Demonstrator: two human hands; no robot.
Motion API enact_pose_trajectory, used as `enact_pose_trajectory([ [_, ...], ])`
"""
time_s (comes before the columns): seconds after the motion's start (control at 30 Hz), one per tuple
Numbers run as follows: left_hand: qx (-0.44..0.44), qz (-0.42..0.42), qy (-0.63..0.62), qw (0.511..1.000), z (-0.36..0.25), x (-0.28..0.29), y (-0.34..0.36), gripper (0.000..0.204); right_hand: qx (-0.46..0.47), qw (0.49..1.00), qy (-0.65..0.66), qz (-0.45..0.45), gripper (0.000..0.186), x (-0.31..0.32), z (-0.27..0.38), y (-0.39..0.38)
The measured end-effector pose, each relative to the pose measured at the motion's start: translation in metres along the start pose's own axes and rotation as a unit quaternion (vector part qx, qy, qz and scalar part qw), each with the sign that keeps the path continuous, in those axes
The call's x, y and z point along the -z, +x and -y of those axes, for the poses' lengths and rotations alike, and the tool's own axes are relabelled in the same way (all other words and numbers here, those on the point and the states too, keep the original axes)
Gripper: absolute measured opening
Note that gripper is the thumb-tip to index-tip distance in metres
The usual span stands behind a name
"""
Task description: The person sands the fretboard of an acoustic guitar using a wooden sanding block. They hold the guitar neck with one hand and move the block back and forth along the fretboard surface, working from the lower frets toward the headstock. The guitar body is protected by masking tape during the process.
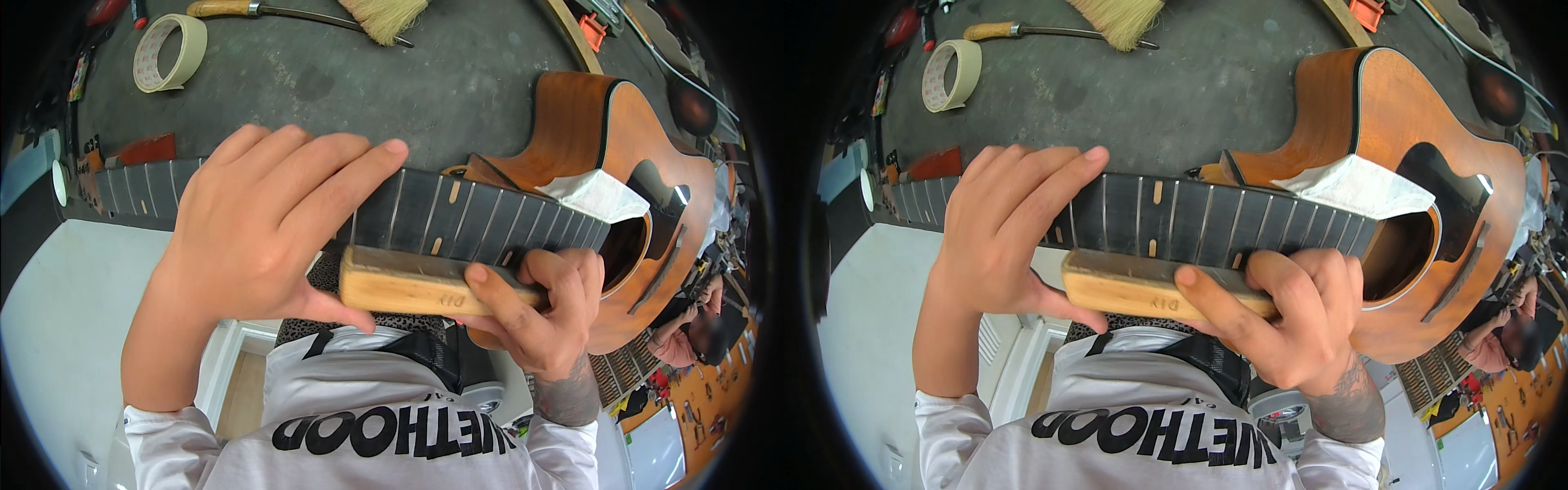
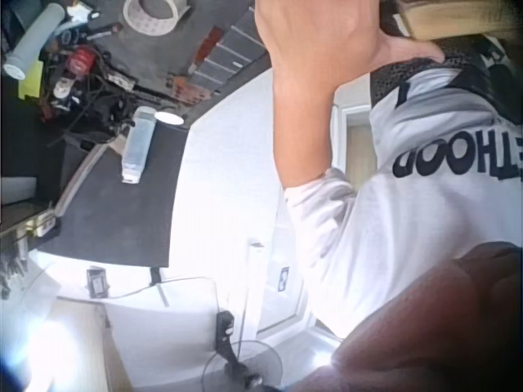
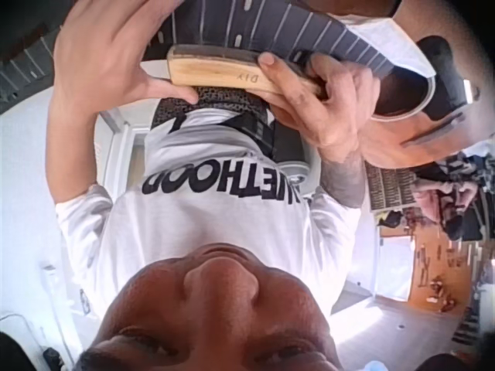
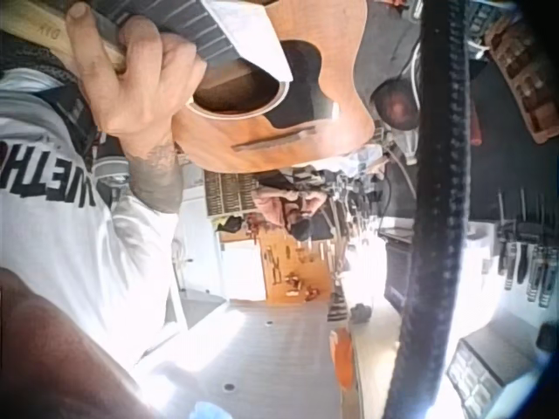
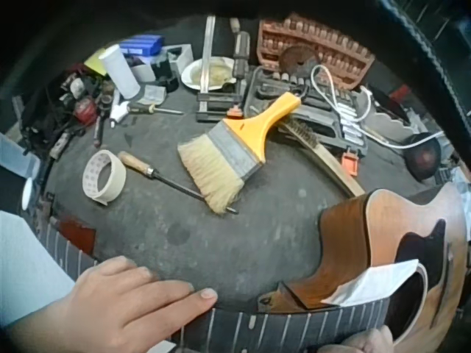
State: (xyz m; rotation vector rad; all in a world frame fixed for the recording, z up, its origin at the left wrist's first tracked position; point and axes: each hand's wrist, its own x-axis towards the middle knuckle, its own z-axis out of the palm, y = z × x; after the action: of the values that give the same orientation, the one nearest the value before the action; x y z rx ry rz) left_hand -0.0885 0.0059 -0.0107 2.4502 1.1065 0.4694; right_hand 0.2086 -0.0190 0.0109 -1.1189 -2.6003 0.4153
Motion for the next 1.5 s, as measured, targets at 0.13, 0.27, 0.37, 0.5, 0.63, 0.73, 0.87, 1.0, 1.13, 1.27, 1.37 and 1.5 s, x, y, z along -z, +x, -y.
enact_pose_trajectory([
  [0.13, 0.000, 0.007, -0.008, 1.000, 0.003, 0.002, 0.005, 0.113, -0.040, 0.998, -0.007, 0.042, 0.053, 0.026, -0.023, -0.024],
  [0.27, 0.005, 0.023, -0.017, 1.000, -0.002, 0.002, 0.012, 0.112, -0.014, 0.999, 0.019, 0.047, 0.053, 0.022, -0.023, -0.010],
  [0.37, 0.008, 0.028, -0.020, 0.999, 0.001, 0.005, 0.015, 0.111, -0.040, 0.997, 0.043, 0.055, 0.049, 0.013, -0.006, 0.007],
  [0.5, 0.009, 0.029, -0.022, 0.999, 0.001, 0.004, 0.012, 0.111, -0.043, 0.998, 0.025, 0.048, 0.046, 0.024, -0.024, -0.010],
  [0.63, 0.005, 0.031, -0.018, 0.999, 0.001, 0.003, 0.015, 0.111, -0.028, 0.999, 0.026, 0.036, 0.046, 0.022, -0.026, -0.011],
  [0.73, 0.016, 0.028, -0.031, 0.999, 0.000, 0.001, 0.015, 0.110, -0.043, 0.998, 0.040, 0.032, 0.047, 0.010, -0.006, 0.009],
  [0.87, 0.016, 0.031, -0.026, 0.999, -0.001, 0.005, 0.012, 0.110, -0.050, 0.998, 0.025, 0.044, 0.047, 0.021, -0.018, -0.007],
  [1.0, 0.008, 0.032, -0.021, 0.999, 0.001, 0.003, 0.016, 0.110, -0.048, 0.998, 0.007, 0.035, 0.050, 0.025, -0.027, -0.018],
  [1.13, 0.012, 0.028, -0.026, 0.999, 0.000, 0.001, 0.015, 0.110, -0.032, 0.998, 0.031, 0.042, 0.054, 0.010, -0.008, 0.006],
  [1.27, 0.010, 0.028, -0.025, 0.999, 0.001, 0.003, 0.012, 0.112, -0.054, 0.997, 0.009, 0.047, 0.052, 0.025, -0.025, -0.019],
  [1.37, 0.005, 0.021, -0.023, 0.999, 0.002, 0.001, 0.014, 0.113, -0.089, 0.995, 0.007, 0.049, 0.050, 0.036, -0.031, -0.034],
  [1.5, 0.012, 0.030, -0.030, 0.999, -0.001, 0.002, 0.015, 0.113, -0.033, 0.998, 0.023, 0.051, 0.045, 0.011, -0.007, 0.005],
])
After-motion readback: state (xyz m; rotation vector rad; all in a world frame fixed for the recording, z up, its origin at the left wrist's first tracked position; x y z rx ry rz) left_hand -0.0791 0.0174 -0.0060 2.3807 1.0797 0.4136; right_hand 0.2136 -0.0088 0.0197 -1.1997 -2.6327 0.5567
